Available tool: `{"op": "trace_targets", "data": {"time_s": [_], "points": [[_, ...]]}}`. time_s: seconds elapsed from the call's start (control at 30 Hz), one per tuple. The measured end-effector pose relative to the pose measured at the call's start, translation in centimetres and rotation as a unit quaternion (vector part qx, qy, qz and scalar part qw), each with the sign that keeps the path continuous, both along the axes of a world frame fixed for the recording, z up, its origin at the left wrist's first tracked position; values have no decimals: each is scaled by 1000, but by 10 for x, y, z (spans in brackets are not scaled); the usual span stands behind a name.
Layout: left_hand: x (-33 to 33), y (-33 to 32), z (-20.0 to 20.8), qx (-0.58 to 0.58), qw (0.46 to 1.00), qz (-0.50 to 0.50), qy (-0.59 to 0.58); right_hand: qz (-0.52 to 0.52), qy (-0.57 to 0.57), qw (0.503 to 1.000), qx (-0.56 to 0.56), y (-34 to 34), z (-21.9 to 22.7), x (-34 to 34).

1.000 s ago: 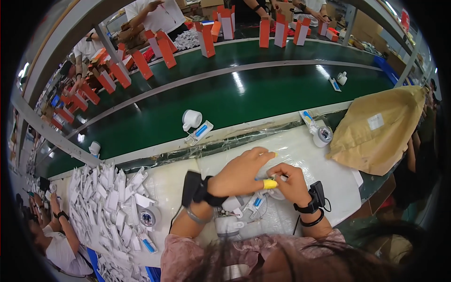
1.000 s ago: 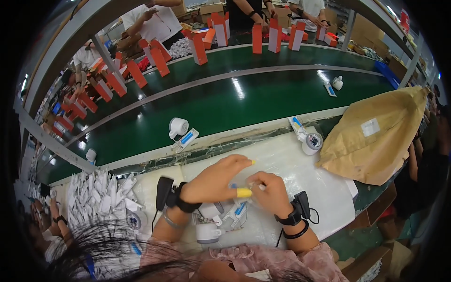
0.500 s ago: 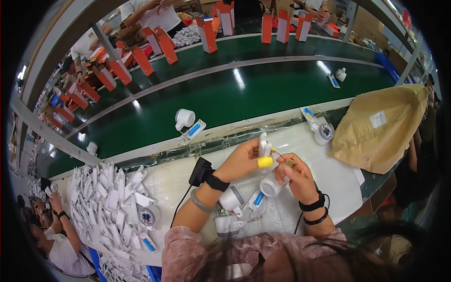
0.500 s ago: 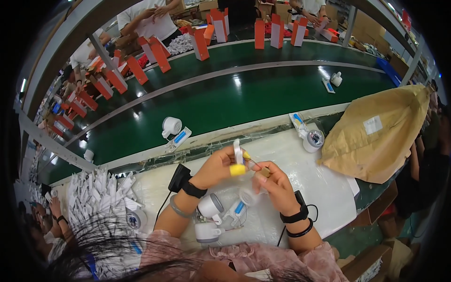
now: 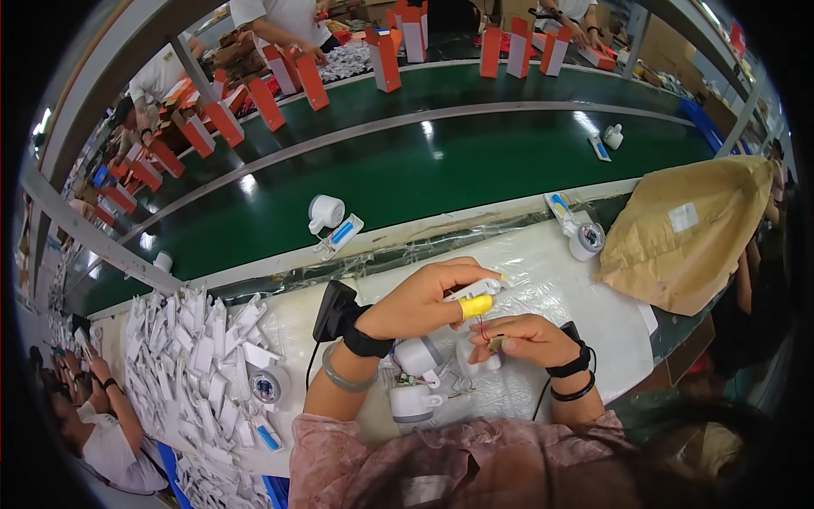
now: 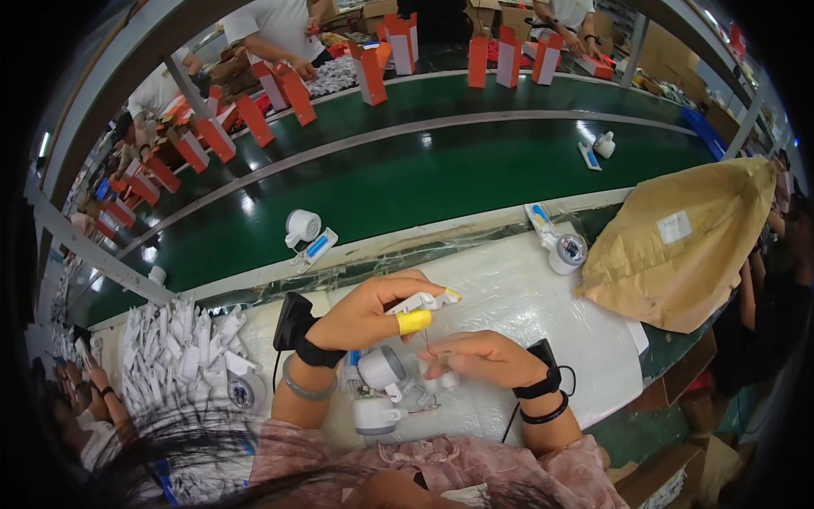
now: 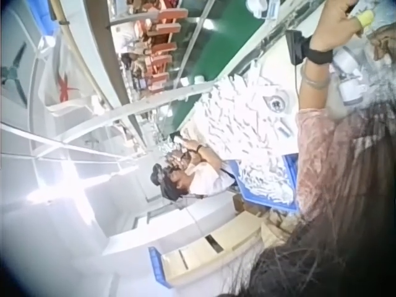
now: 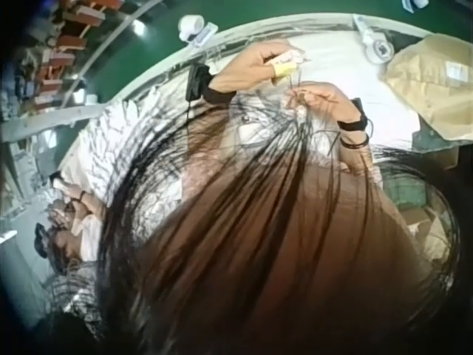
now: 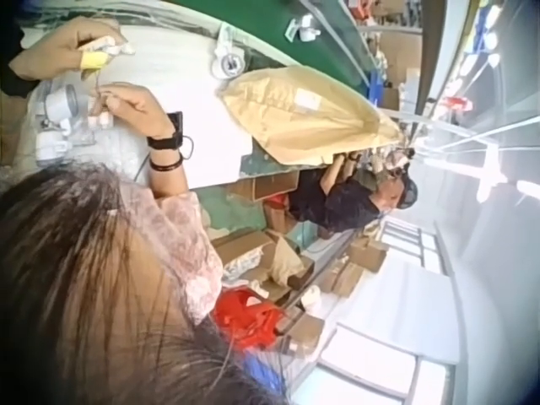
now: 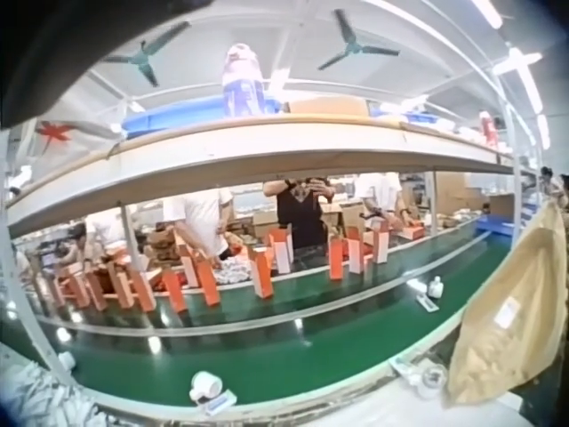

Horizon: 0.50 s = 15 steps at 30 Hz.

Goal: The person assembles a handheld fan by inserting a battery and motor into the plastic housing, connecting the wires, and snapping the casing together. They then place the completed fan onto the conveyor belt and pick up new components to repeat the process.

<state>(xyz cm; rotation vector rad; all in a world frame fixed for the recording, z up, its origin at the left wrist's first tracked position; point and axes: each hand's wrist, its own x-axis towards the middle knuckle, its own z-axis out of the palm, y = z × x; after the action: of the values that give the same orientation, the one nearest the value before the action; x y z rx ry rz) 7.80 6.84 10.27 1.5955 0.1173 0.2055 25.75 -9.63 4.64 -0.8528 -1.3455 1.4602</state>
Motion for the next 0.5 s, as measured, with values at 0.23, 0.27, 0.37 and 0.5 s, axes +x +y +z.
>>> {"op": "trace_targets", "data": {"time_s": [0.23,0.27,0.37,0.5], "points": [[6,-9,-11,265,957,107,-52,-311,-294,895,123,1,-4,-15],[11,-10,-20,263,958,104,-51,-394,-310,860,99,2,-10,-16],[21,-15,-40,156,976,150,-26,-476,-243,843,61,7,-11,-18],[30,-22,-47,-71,988,122,66,-490,-126,857,100,11,-19,-17]]}}
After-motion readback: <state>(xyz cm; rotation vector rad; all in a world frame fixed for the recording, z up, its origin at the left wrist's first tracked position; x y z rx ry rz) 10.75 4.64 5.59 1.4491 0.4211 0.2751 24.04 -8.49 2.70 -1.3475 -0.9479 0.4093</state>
